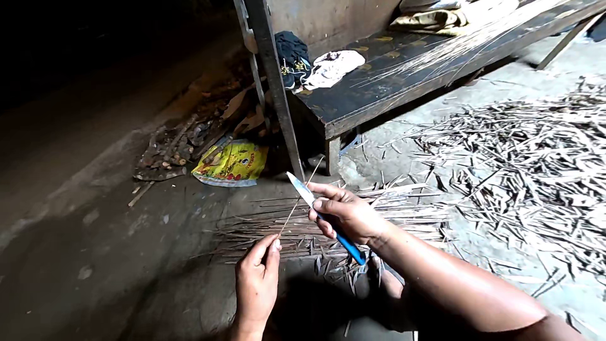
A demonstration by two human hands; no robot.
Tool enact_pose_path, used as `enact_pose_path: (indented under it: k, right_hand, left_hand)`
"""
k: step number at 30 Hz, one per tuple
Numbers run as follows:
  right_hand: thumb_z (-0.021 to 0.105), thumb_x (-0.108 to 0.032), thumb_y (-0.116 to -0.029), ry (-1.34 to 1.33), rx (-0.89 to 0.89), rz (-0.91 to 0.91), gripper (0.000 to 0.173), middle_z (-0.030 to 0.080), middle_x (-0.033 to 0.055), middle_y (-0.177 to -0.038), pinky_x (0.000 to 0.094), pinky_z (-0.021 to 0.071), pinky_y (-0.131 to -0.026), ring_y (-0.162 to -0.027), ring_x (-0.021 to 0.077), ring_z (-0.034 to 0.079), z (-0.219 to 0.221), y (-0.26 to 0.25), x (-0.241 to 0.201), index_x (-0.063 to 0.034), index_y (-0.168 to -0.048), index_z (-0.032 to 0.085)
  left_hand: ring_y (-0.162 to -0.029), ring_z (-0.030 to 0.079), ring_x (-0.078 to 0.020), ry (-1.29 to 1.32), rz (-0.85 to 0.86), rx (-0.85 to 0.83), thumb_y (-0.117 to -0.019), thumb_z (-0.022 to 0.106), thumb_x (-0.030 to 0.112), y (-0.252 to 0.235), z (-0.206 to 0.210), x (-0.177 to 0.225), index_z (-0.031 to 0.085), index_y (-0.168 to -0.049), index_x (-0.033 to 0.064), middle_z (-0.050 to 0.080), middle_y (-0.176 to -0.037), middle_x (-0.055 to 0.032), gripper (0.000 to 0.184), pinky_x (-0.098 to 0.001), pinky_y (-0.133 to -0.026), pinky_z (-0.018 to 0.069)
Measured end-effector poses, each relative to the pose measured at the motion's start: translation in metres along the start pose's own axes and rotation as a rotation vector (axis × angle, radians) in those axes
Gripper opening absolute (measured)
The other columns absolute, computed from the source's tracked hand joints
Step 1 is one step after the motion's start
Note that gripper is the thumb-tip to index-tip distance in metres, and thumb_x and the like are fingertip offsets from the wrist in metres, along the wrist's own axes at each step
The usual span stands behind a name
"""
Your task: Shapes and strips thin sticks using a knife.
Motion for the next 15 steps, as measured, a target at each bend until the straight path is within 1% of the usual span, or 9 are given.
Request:
enact_pose_path:
  k: [4,6,9,12,14,15]
  right_hand:
    - [0.05,-0.012,-0.1056,0.03,-0.139,0.091,0.044,0.07,0.0115,-0.093,0.025,0.0513,-0.051,-0.056,0.0106,0.059,0.023,0.007,0.026,-0.0096,-0.149,0.05]
    - [0.051,-0.012,-0.1055,0.038,-0.121,0.082,0.043,0.07,0.0107,-0.092,0.0246,0.0508,-0.051,-0.057,0.0102,0.059,0.021,0.006,0.022,-0.0091,-0.148,0.051]
    - [0.048,-0.011,-0.1053,0.04,-0.006,-0.018,0.045,0.069,0.0104,-0.091,0.0248,0.0519,-0.051,-0.056,0.0108,0.059,-0.003,0.0,-0.006,-0.0076,-0.15,0.049]
    - [0.044,-0.013,-0.1073,0.028,0.183,-0.117,0.045,0.068,0.0084,-0.088,0.0224,0.05,-0.05,-0.054,0.0083,0.055,-0.033,0.001,-0.038,-0.0152,-0.152,0.048]
    - [0.041,-0.014,-0.1083,-0.034,0.316,-0.184,0.046,0.065,0.0069,-0.086,0.0214,0.0491,-0.048,-0.052,0.0078,0.054,-0.052,0.002,-0.051,-0.0204,-0.153,0.046]
    - [0.041,-0.014,-0.1088,-0.067,0.371,-0.212,0.046,0.065,0.0076,-0.086,0.0219,0.049,-0.047,-0.051,0.0085,0.053,-0.057,0.002,-0.054,-0.0221,-0.154,0.046]
  left_hand:
    - [-0.067,0.064,-0.0011,0.012,0.019,0.011,-0.1,0.058,0.012,-0.001,-0.001,0.002,0.075,-0.107,0.0029,0.073,-0.087,0.0015,0.021,-0.0163,-0.059,0.055]
    - [-0.067,0.064,-0.0013,0.0,0.025,0.004,-0.1003,0.058,0.013,-0.001,-0.003,0.003,0.076,-0.107,0.004,0.073,-0.088,0.0019,0.021,-0.0169,-0.059,0.0548]
    - [-0.068,0.064,-0.0004,-0.024,0.019,0.001,-0.1001,0.059,0.014,0.0,-0.004,0.002,0.076,-0.107,0.005,0.073,-0.088,0.0025,0.021,-0.0165,-0.06,0.0549]
    - [-0.068,0.064,0.0006,-0.037,0.019,-0.001,-0.0997,0.059,0.013,0.001,-0.004,0.002,0.077,-0.106,0.0053,0.073,-0.087,0.0029,0.02,-0.0156,-0.061,0.0544]
    - [-0.068,0.063,0.0006,-0.037,0.018,-0.001,-0.1,0.058,0.014,0.001,-0.004,0.001,0.076,-0.106,0.0052,0.072,-0.087,0.0031,0.021,-0.0153,-0.06,0.0538]
    - [-0.067,0.063,0.0003,-0.034,0.011,-0.004,-0.1005,0.058,0.014,0.001,-0.003,0.0,0.076,-0.107,0.005,0.072,-0.086,0.0032,0.021,-0.0155,-0.059,0.0536]
Point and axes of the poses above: each hand's wrist, its own y-axis away from the middle knuckle, its own z-axis out of the palm, x = y × z, the point moved 6 cm from there along -y, towards the middle knuckle
